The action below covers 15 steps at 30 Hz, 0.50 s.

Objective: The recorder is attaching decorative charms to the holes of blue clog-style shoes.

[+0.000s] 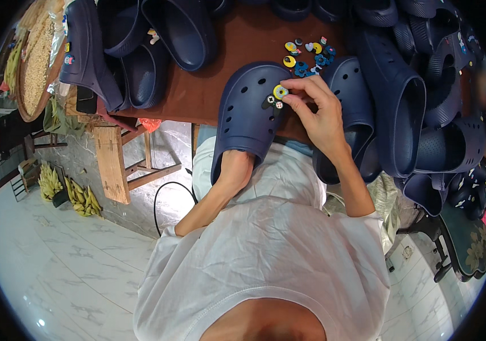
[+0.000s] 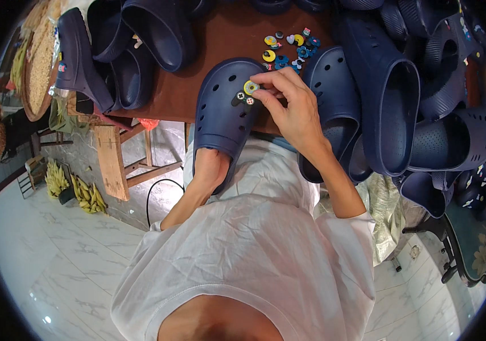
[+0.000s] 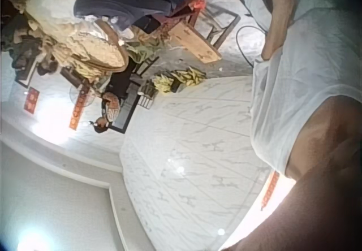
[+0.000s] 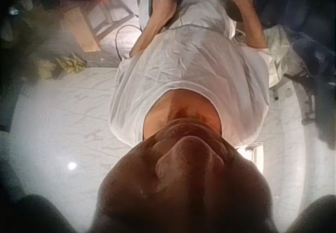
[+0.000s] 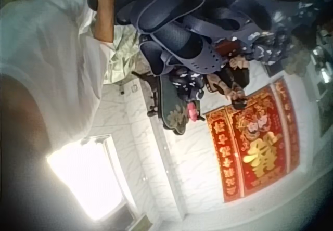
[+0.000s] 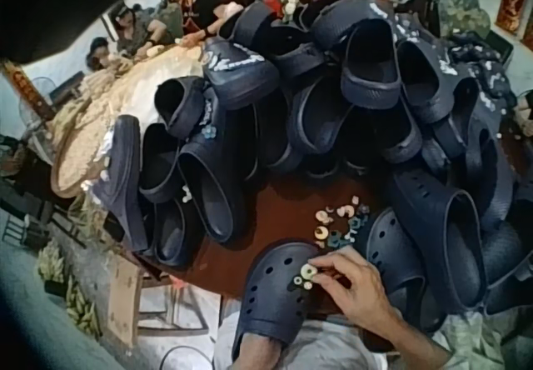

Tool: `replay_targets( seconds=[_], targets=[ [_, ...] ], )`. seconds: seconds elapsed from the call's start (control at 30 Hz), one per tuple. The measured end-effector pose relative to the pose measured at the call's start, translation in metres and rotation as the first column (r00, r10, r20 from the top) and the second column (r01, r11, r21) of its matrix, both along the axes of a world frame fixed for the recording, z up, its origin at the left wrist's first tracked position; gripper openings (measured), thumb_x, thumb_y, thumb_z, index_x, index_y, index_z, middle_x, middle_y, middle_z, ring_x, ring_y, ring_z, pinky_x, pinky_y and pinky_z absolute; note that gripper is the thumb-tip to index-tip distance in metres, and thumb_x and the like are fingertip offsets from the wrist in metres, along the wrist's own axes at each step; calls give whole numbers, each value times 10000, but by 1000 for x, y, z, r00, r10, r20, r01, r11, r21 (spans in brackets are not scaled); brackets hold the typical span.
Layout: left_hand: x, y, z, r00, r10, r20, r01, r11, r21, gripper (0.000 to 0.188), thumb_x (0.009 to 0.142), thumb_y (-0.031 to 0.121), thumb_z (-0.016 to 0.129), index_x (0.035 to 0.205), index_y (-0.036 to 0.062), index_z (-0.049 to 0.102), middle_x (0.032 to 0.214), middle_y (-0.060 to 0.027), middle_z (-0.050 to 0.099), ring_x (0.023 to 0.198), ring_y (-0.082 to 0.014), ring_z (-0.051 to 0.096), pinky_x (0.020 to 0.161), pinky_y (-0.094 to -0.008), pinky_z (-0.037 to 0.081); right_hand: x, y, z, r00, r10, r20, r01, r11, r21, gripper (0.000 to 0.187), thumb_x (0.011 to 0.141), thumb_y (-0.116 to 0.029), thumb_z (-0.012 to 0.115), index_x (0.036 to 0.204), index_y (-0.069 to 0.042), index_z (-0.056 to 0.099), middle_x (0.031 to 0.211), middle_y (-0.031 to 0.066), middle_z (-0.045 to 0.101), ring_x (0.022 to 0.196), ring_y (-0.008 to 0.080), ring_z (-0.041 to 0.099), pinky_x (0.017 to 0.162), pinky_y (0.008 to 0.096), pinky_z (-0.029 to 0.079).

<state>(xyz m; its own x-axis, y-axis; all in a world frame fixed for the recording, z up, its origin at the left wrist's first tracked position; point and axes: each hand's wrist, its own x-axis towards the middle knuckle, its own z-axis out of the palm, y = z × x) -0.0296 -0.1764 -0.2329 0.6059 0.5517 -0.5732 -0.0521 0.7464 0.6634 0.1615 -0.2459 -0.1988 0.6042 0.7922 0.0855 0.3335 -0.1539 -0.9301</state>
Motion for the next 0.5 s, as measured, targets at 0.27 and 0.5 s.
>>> replay_targets(
  seconds=[0.27,0.5],
  targets=[
    [0,-3,1,998,-39,-47,37,998,-43,447,1045,128,411,1457,-41,434,1507,-149,474,1376,-248,467,1192,-402,329,4,-1,3,995,21,93,-17,999,-44,213,905,-36,685,1113,-35,734,978,72,667,870,175,652,774,275,506],
    [0,-4,-2,999,-20,35,22,998,-50,456,1045,131,414,1467,-41,420,1514,-148,467,1379,-249,464,1192,-405,331,8,-4,0,987,58,153,-52,998,-40,218,910,-17,670,1118,-32,733,968,76,659,868,186,646,780,282,505]
  ],
)
